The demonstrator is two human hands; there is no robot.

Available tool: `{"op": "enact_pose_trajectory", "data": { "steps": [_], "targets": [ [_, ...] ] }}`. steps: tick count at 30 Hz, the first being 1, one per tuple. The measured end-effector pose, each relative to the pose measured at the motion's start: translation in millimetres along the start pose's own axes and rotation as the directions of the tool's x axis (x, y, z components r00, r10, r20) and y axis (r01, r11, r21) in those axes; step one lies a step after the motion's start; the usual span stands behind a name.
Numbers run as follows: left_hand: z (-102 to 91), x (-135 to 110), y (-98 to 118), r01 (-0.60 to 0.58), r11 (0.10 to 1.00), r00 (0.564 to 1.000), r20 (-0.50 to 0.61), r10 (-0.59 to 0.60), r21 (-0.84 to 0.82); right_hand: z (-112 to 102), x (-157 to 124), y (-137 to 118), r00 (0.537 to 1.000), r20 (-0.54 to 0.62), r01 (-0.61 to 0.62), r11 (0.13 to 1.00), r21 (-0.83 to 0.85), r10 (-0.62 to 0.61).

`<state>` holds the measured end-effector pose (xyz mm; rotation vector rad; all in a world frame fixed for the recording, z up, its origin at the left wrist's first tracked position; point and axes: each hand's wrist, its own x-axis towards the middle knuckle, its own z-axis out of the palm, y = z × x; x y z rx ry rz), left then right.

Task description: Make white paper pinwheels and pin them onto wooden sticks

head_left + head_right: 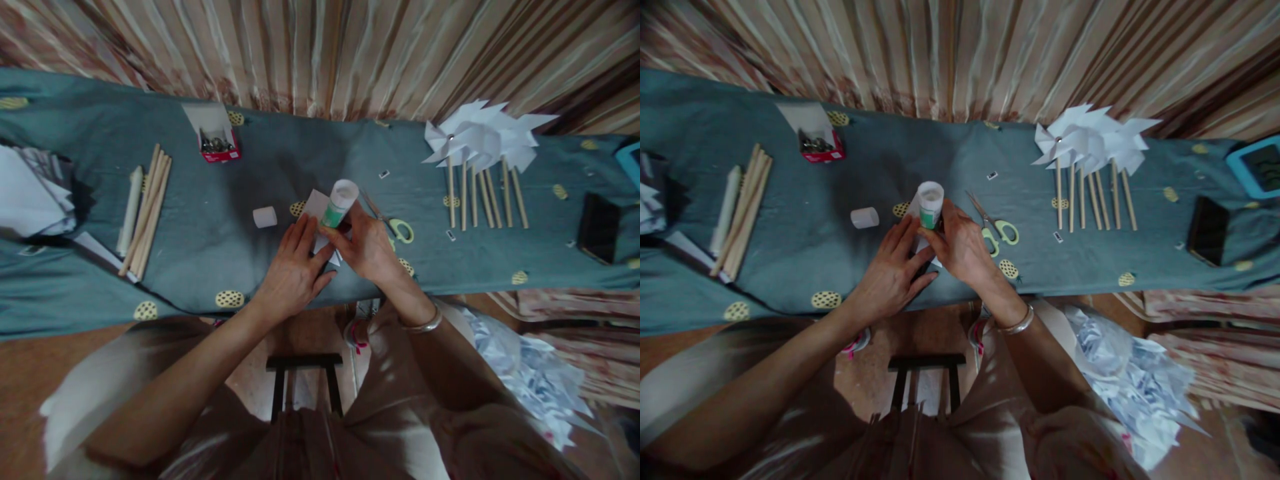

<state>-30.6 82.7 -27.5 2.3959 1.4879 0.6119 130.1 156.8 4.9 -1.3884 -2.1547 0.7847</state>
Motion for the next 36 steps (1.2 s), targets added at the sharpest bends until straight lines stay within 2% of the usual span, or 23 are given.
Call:
{"op": "enact_pose_trajectory", "data": {
  "steps": [5,13,18,21,24,27,30,32,36],
  "targets": [
    [1.5,-1,-1,-0.007,1.0,1.0,-0.017,0.007,0.009,-4,-1,2,1.0,0.003,-0.011,1.0,0.01,0.011],
    [1.1,0,0,0.004,1.0,1.0,-0.018,-0.004,-0.013,-2,-2,10,0.996,-0.091,0.011,0.999,-0.045,-0.015],
    [0.7,0,0,-0.006,1.0,1.0,-0.016,0.006,0.004,-2,-2,13,0.981,-0.178,-0.064,0.997,0.053,0.073],
    [1.9,-1,-1,-0.009,1.0,1.0,-0.028,0.009,0.004,-2,1,15,0.95,-0.264,-0.112,0.972,0.209,0.166],
    [2.5,-2,0,-0.024,1.0,0.998,-0.06,0.024,-0.003,0,8,18,0.926,-0.258,-0.119,0.862,0.492,0.275],
    [-4.7,-1,-2,-0.078,0.997,0.991,-0.108,0.077,-0.003,-1,13,19,0.916,-0.167,-0.131,0.663,0.737,0.365],
    [-22.8,-1,-13,-0.091,0.996,0.972,-0.218,0.093,0.019,-6,15,18,0.908,-0.054,-0.171,0.486,0.857,0.415],
    [-36.9,-2,-25,-0.018,1.0,0.949,-0.314,0.025,0.026,-11,15,18,0.902,0.021,-0.215,0.406,0.888,0.43],
    [-53.1,-10,-52,0.2,0.979,0.939,-0.29,-0.185,0.025,-15,14,19,0.9,0.131,-0.285,0.334,0.898,0.416]
  ]
}}
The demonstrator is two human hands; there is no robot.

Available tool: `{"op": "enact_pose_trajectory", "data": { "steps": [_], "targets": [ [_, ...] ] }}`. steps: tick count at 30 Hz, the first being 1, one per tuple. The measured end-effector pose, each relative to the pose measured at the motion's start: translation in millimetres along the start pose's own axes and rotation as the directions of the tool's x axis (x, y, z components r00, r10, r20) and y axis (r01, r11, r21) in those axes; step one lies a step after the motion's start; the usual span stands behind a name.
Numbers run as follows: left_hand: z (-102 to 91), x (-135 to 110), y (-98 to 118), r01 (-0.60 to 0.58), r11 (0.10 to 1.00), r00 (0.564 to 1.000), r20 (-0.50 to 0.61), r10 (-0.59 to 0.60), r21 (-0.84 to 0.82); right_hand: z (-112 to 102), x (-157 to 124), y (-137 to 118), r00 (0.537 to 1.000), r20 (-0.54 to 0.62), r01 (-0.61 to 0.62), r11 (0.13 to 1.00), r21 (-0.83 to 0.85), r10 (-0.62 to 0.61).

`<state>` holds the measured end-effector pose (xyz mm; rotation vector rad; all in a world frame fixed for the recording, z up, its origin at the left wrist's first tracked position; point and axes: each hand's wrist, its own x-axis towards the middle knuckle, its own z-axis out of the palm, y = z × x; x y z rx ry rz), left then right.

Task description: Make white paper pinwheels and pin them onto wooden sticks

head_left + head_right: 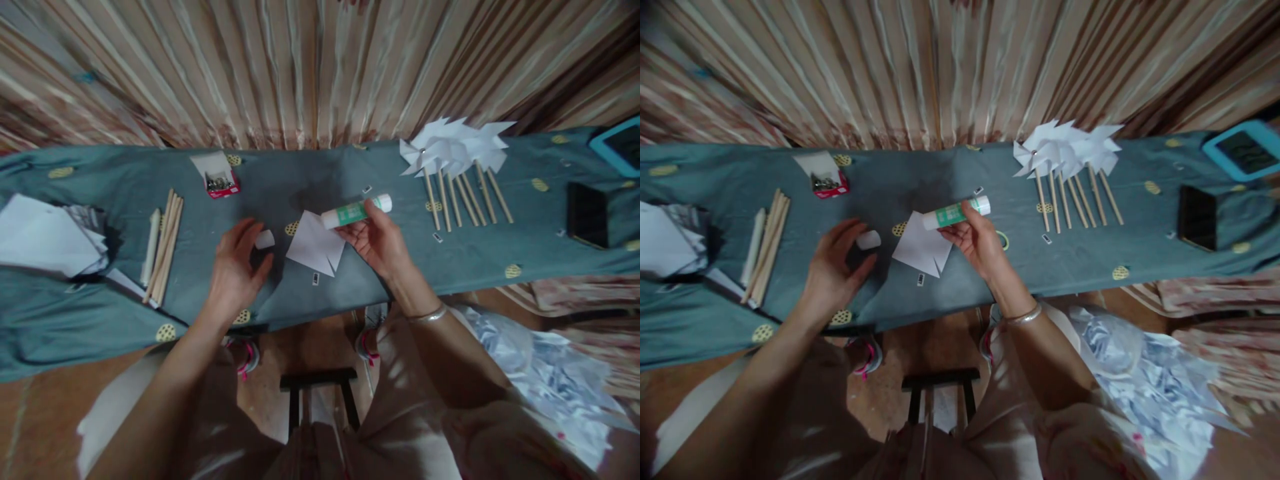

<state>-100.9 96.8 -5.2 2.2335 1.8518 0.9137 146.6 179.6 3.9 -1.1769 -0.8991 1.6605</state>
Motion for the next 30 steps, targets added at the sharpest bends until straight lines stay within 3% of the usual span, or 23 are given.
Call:
{"op": "enact_pose_trajectory", "data": {
  "steps": [4,10,16,30],
  "targets": [
    [2.3,0,-13,0.061,0.998,0.998,0.021,-0.062,0.028,0,0,5,0.998,0.055,0.006,1.0,-0.012,-0.005],
    [7.5,6,3,0.131,0.979,0.991,0.048,-0.125,-0.158,10,-5,9,0.997,0.074,0.004,0.999,0.046,-0.008],
    [10.0,9,19,0.113,0.965,0.992,0.078,-0.097,-0.236,20,-7,11,0.997,0.076,-0.026,0.99,0.139,0.016],
    [13.9,8,18,0.085,0.974,0.996,0.051,-0.076,-0.212,24,-8,11,0.996,0.089,-0.045,0.979,0.2,0.028]
  ]
}}
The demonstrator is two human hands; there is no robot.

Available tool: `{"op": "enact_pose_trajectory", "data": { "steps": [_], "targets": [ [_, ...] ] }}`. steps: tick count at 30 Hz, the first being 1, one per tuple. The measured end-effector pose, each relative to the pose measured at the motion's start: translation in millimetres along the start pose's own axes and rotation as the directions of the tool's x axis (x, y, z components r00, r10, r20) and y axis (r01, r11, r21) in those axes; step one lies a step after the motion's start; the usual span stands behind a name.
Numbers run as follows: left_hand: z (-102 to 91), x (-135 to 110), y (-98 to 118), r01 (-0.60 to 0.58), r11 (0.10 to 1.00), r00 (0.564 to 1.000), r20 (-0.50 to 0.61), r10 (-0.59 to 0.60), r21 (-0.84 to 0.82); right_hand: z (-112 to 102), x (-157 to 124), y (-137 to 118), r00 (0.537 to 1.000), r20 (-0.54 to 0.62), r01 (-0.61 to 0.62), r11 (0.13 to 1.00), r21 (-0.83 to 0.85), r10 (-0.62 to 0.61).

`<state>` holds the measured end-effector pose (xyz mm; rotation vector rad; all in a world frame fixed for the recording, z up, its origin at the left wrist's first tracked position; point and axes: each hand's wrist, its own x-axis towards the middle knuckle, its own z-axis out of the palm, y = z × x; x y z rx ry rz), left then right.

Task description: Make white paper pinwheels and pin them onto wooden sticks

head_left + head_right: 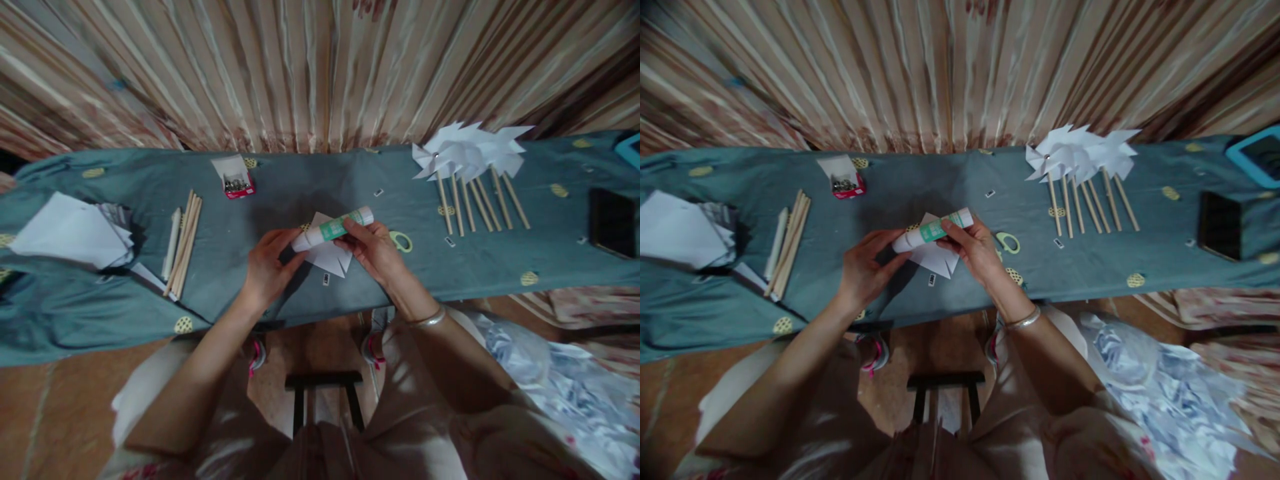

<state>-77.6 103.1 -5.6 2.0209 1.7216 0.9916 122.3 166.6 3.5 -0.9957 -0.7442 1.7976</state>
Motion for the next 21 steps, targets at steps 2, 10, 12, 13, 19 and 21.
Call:
{"op": "enact_pose_trajectory", "data": {
  "steps": [2,10,12,13,19,21],
  "targets": [
    [-0.3,0,0,-0.014,1.0,1.0,-0.01,0.014,0.007,0,0,1,1.0,0.006,0.007,1.0,-0.018,-0.007],
    [-1.3,-3,-1,-0.082,0.996,0.995,-0.06,0.083,0.027,5,-1,3,1.0,0.028,0.01,0.997,-0.071,-0.008],
    [-1.8,-3,-1,-0.11,0.993,0.991,-0.075,0.112,0.032,8,-2,4,1.0,0.03,0.003,0.998,-0.063,-0.001],
    [-2.1,-2,-1,-0.124,0.992,0.988,-0.085,0.126,0.036,9,-1,5,0.999,0.032,-0.002,0.998,-0.061,0.004],
    [-5.6,-3,-1,-0.171,0.982,0.978,-0.105,0.179,0.084,14,0,12,0.999,0.039,-0.035,0.998,-0.047,0.037],
    [-6.4,-4,-2,-0.172,0.98,0.977,-0.111,0.183,0.097,16,0,15,0.998,0.04,-0.036,0.999,-0.039,0.038]
  ]
}}
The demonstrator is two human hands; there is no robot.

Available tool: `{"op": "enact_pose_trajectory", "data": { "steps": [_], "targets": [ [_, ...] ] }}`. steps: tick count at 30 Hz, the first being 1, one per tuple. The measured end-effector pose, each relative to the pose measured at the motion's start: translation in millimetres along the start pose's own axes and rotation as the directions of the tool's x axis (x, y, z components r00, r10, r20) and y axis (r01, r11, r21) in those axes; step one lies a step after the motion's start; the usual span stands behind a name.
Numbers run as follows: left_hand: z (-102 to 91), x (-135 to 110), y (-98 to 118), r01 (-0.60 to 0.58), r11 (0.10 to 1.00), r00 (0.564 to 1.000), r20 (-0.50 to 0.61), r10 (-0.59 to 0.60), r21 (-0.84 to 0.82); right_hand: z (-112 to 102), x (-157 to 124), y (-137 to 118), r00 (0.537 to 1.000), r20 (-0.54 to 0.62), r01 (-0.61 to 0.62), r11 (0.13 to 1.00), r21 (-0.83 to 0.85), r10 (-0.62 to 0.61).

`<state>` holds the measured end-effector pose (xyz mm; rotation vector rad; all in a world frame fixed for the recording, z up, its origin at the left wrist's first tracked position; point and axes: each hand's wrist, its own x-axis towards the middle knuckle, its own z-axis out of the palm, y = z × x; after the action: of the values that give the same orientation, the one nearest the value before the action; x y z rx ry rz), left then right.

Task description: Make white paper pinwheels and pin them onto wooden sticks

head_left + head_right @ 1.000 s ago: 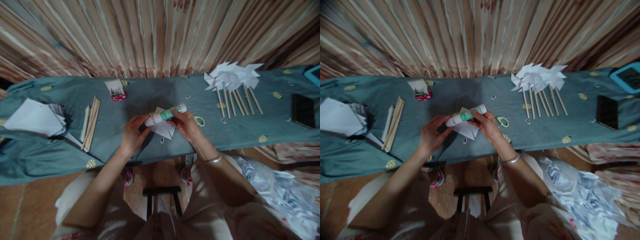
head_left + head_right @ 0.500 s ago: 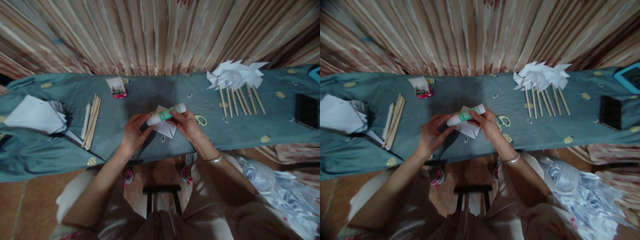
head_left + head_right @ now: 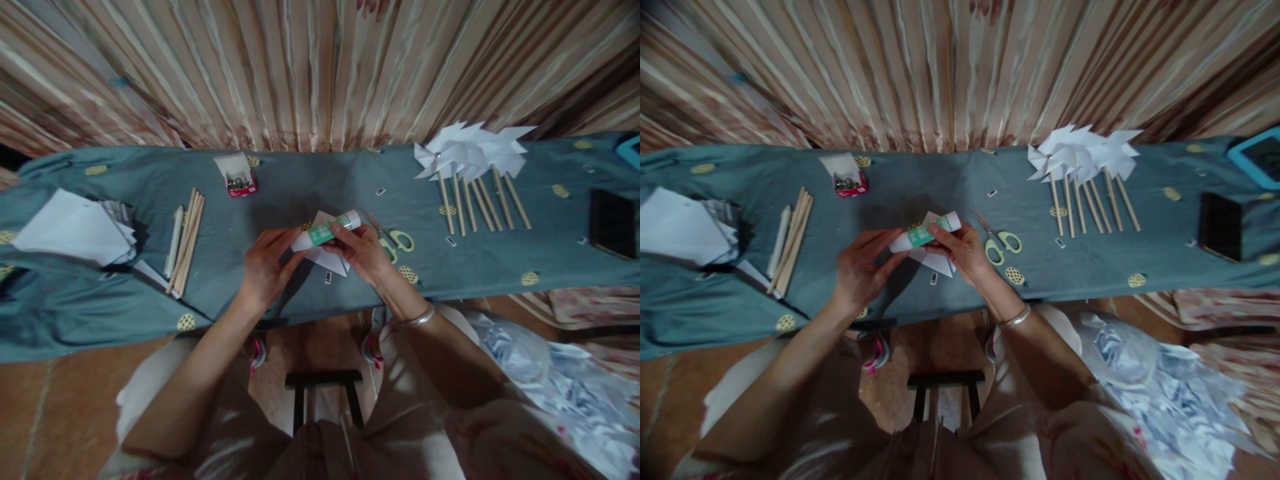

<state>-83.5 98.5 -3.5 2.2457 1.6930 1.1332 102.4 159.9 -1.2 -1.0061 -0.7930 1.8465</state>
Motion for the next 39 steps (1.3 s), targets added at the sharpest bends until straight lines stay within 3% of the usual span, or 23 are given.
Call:
{"op": "enact_pose_trajectory", "data": {
  "steps": [12,16,20,24,27,30,34,37,39],
  "targets": [
    [-8.3,-6,2,0.08,0.994,0.996,0.034,-0.078,-0.074,11,-9,5,0.997,0.072,0.031,0.995,-0.093,-0.024],
    [-9.9,-5,3,0.202,0.972,0.979,0.064,-0.196,-0.116,11,-11,-1,0.99,0.136,0.048,0.982,-0.181,-0.023],
    [-16.9,-5,-12,0.287,0.952,0.958,0.012,-0.287,-0.105,-8,-6,-9,0.984,0.063,0.177,0.922,-0.343,-0.166],
    [-26.2,-6,-35,0.28,0.959,0.959,-0.059,-0.277,0.043,-33,-5,-12,0.927,0.085,0.339,0.721,-0.604,-0.364],
    [-28.2,-10,-50,0.219,0.967,0.975,-0.069,-0.211,0.132,-45,-11,-11,0.868,0.217,0.423,0.435,-0.795,-0.447],
    [-28.8,-13,-58,0.155,0.969,0.988,-0.054,-0.148,0.193,-51,-19,-10,0.8,0.382,0.519,0.214,-0.828,-0.462],
    [-33.3,-9,-50,0.075,0.963,0.997,-0.026,-0.071,0.258,-57,-26,-6,0.768,0.479,0.556,0.072,-0.828,-0.425],
    [-29.6,-6,-29,0.008,0.968,1.0,0.004,-0.009,0.249,-61,-28,-4,0.76,0.502,0.559,0.02,-0.829,-0.412],
    [-19.2,-6,-12,-0.105,0.977,0.993,0.064,0.095,0.183,-62,-30,-2,0.749,0.515,0.568,0.003,-0.823,-0.417]
  ]
}}
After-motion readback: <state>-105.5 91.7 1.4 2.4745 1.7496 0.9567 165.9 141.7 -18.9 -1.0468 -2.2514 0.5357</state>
